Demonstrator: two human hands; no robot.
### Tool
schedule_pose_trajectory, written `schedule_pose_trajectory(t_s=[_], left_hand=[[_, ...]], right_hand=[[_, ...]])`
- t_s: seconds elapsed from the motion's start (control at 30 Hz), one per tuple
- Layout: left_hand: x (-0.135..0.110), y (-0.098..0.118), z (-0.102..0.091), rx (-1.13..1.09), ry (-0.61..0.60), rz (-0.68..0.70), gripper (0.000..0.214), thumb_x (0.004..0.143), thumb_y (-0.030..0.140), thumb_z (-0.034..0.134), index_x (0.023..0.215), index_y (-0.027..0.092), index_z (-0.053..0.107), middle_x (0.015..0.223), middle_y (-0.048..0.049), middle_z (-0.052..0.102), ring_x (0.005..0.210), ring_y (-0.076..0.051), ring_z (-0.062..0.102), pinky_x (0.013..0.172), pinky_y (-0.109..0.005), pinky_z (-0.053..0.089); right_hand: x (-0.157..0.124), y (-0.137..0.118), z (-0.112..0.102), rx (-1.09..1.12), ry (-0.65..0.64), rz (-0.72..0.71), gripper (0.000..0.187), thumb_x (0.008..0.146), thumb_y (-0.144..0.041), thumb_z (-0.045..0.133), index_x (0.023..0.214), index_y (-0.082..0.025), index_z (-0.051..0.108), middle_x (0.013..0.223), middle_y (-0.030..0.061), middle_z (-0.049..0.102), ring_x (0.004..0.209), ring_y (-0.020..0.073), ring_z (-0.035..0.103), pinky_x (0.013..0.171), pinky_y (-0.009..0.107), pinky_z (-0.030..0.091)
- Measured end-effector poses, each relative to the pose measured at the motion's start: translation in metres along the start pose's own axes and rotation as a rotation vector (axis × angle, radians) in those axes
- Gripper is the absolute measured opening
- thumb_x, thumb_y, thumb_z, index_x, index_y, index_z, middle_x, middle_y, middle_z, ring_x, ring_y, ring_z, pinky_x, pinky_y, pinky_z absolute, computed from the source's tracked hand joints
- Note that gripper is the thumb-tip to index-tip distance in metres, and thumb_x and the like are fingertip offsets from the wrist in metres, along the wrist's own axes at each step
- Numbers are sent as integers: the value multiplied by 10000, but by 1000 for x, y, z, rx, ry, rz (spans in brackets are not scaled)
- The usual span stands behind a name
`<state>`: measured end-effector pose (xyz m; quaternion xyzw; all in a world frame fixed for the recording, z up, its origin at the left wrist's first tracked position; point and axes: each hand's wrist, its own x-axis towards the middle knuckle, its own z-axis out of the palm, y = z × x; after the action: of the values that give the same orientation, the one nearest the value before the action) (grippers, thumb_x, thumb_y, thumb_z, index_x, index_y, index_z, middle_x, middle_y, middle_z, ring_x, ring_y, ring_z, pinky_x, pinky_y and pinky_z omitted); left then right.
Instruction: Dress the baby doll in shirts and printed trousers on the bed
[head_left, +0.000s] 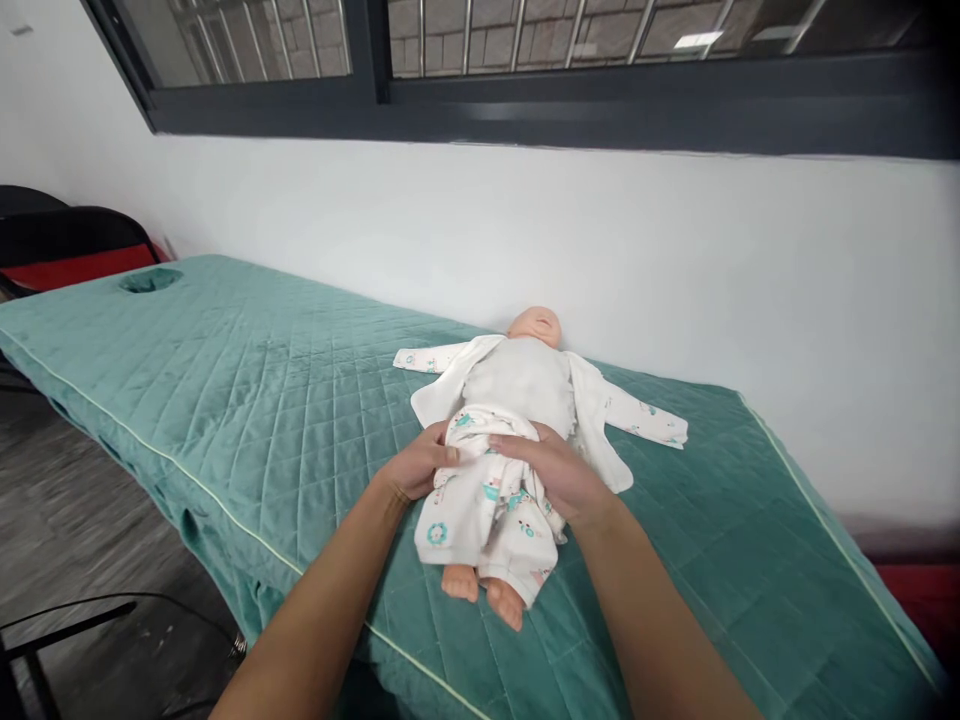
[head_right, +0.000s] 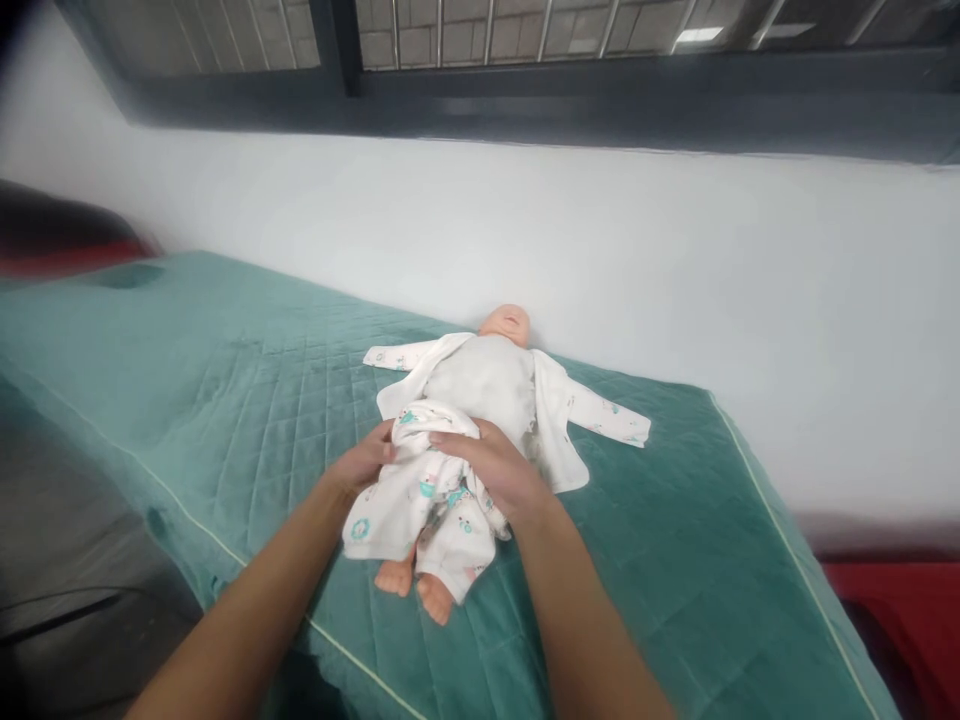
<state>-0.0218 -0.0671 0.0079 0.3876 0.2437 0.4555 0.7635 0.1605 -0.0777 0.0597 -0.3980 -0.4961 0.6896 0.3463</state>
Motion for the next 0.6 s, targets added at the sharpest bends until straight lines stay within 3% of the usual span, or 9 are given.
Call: schedule_pose_trajectory(t_s=[0.1, 0.17, 0.4, 0.6], left_hand=[[0, 1, -4, 88, -140, -20, 653, 463, 271, 917, 1052, 90, 699, 902, -112, 739, 752, -222, 683, 686, -288, 533], [0, 0, -6, 109, -143, -29, 575, 507, 237, 897, 1030, 89, 707, 885, -113, 741, 751, -223, 686, 698, -297, 539], [-3, -2, 2, -65, 8, 59, 457, 612, 411, 844, 895, 82, 704, 789, -114, 734, 729, -247, 707, 673, -309, 550], [-16, 3, 24, -162, 115, 104, 371, 701, 357, 792, 930, 83, 691, 774, -104, 734, 702, -235, 707, 687, -319, 557]], right_hand=[[0, 1, -1, 82, 10, 19, 457, 743, -369, 769, 1142, -159, 691, 942, 88, 752, 861, 248, 702, 779, 346, 541], [0, 0, 0, 65, -2, 18, 449, 758, -374, 761, 1150, -168, 689, 949, 82, 751, 847, 236, 700, 779, 347, 539], [-2, -2, 8, -126, -7, -22, 462, 794, -461, 718, 1154, -176, 676, 1026, 67, 730, 862, 197, 668, 714, 288, 498], [-8, -11, -1, -314, -257, -66, 436, 782, -444, 732, 1110, -161, 682, 952, 45, 716, 888, 205, 647, 762, 302, 488]])
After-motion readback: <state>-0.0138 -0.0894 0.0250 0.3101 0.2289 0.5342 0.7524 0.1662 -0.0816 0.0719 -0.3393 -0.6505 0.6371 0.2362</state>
